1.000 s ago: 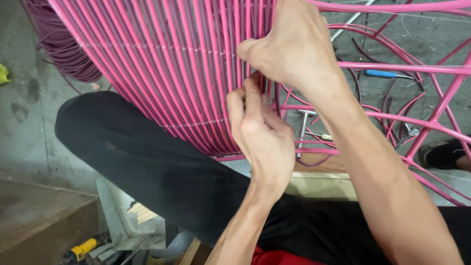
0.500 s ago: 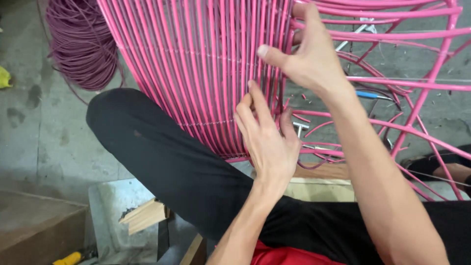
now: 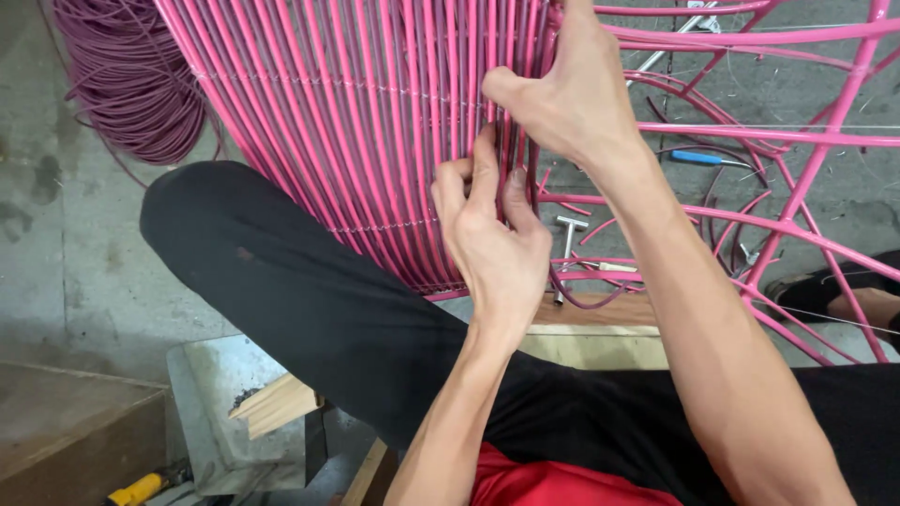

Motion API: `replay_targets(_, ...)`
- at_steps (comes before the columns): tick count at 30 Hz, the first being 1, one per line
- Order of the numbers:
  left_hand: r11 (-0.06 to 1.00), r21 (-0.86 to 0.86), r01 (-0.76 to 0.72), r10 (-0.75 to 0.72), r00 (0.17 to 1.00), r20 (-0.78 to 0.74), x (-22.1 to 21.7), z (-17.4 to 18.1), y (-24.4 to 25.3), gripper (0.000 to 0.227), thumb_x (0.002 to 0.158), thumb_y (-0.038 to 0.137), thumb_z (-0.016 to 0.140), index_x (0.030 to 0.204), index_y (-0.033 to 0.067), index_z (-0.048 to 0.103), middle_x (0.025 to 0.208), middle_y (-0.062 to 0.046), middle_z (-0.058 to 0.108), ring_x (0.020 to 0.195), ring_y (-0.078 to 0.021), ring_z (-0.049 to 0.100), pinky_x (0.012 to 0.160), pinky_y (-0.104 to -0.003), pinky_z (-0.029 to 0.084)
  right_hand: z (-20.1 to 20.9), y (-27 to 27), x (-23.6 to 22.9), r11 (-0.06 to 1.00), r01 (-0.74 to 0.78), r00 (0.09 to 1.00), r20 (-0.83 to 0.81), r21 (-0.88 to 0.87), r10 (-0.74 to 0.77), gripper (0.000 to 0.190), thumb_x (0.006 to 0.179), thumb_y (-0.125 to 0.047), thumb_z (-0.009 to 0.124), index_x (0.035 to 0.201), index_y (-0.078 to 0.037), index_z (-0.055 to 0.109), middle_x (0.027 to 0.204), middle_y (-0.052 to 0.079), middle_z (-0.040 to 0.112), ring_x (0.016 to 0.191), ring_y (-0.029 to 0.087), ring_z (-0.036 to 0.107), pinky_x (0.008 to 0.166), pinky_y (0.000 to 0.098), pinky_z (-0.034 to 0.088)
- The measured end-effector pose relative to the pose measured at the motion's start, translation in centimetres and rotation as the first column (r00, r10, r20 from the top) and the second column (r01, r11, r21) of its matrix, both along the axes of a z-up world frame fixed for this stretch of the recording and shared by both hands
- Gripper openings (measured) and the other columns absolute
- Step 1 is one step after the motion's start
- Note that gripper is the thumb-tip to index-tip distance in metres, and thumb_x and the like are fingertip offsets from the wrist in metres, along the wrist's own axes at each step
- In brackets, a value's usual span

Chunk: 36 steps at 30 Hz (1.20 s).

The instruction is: The person is assembling a pink wire-frame chair by securing the wire components using a hammer and a punch tool.

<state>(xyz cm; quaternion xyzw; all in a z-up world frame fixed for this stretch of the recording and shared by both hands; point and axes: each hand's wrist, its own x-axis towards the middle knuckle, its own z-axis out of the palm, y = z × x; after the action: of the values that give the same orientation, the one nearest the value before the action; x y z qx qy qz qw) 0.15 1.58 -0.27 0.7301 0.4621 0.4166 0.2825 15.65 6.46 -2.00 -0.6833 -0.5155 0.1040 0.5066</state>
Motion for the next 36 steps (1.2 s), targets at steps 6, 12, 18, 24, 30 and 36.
replay_targets(6, 0.998, 0.015, 0.063, -0.063, 0.998, 0.021, -0.3, 0.3, -0.9, 0.050, 0.095, 0.002, 0.071, 0.143, -0.0003, 0.060, 0.111, -0.014, 0.054, 0.105, -0.0296, 0.055, 0.090, -0.040, 0.049, 0.7, -0.7, -0.3, 0.997, -0.055, 0.989, -0.132, 0.057, 0.062, 0.073, 0.086, -0.016, 0.082, 0.146, 0.006, 0.045, 0.139, 0.022, 0.068, 0.124, 0.031, 0.073, 0.105, 0.0391, 0.059)
replay_targets(12, 0.984, 0.171, -0.048, 0.086, 0.970, -0.226, -0.4, -0.8, -1.9, 0.068, 0.088, 0.010, 0.074, 0.149, -0.0044, 0.047, 0.127, -0.021, 0.050, 0.110, -0.0381, 0.050, 0.095, -0.051, 0.042, -0.1, -0.4, -0.2, 0.999, -0.009, 0.998, -0.063, 0.048, 0.012, 0.082, 0.086, -0.022, 0.092, 0.148, 0.006, 0.044, 0.144, 0.026, 0.063, 0.130, 0.034, 0.068, 0.111, 0.0422, 0.054)
replay_targets(18, 0.957, 0.280, -0.074, 0.166, 0.933, -0.320, 0.6, -1.5, -1.8, 0.062, 0.096, 0.015, 0.069, 0.150, -0.0054, 0.047, 0.133, -0.021, 0.053, 0.115, -0.0390, 0.053, 0.099, -0.052, 0.041, 1.9, 0.0, -1.2, 0.992, 0.121, 0.991, 0.059, -0.035, -0.119, 0.071, 0.081, -0.028, 0.087, 0.135, 0.005, 0.055, 0.122, 0.027, 0.071, 0.113, 0.042, 0.069, 0.097, 0.0471, 0.054)
replay_targets(24, 0.943, 0.316, -0.107, 0.197, 0.943, -0.270, 0.6, -1.9, -1.3, 0.051, 0.096, 0.013, 0.071, 0.142, -0.0051, 0.055, 0.120, -0.018, 0.058, 0.109, -0.0340, 0.058, 0.096, -0.050, 0.041, 2.5, 0.6, -1.6, 0.964, 0.207, 0.963, 0.205, -0.166, -0.172, 0.047, 0.079, -0.036, 0.082, 0.097, 0.005, 0.068, 0.082, 0.028, 0.069, 0.081, 0.045, 0.071, 0.073, 0.0488, 0.057)
replay_targets(30, 0.953, 0.274, -0.129, 0.182, 0.967, -0.178, 1.3, -2.4, -0.9, 0.047, 0.097, 0.000, 0.070, 0.142, -0.0051, 0.057, 0.117, -0.019, 0.058, 0.106, -0.0359, 0.057, 0.090, -0.049, 0.044, 3.5, 1.0, -2.2, 0.964, 0.190, 0.957, 0.254, -0.185, -0.139, 0.035, 0.075, -0.029, 0.076, 0.085, 0.004, 0.069, 0.065, 0.023, 0.066, 0.068, 0.044, 0.070, 0.064, 0.0483, 0.056)
replay_targets(36, 0.944, 0.313, -0.101, 0.160, 0.973, -0.168, 1.0, -2.7, -1.0, 0.047, 0.096, -0.003, 0.067, 0.142, -0.0076, 0.056, 0.117, -0.019, 0.058, 0.109, -0.0361, 0.059, 0.092, -0.048, 0.046, 4.4, 1.1, -2.3, 0.968, 0.193, 0.942, 0.305, -0.158, -0.138, 0.041, 0.075, -0.031, 0.077, 0.095, 0.005, 0.070, 0.076, 0.026, 0.068, 0.073, 0.047, 0.068, 0.066, 0.0515, 0.055)
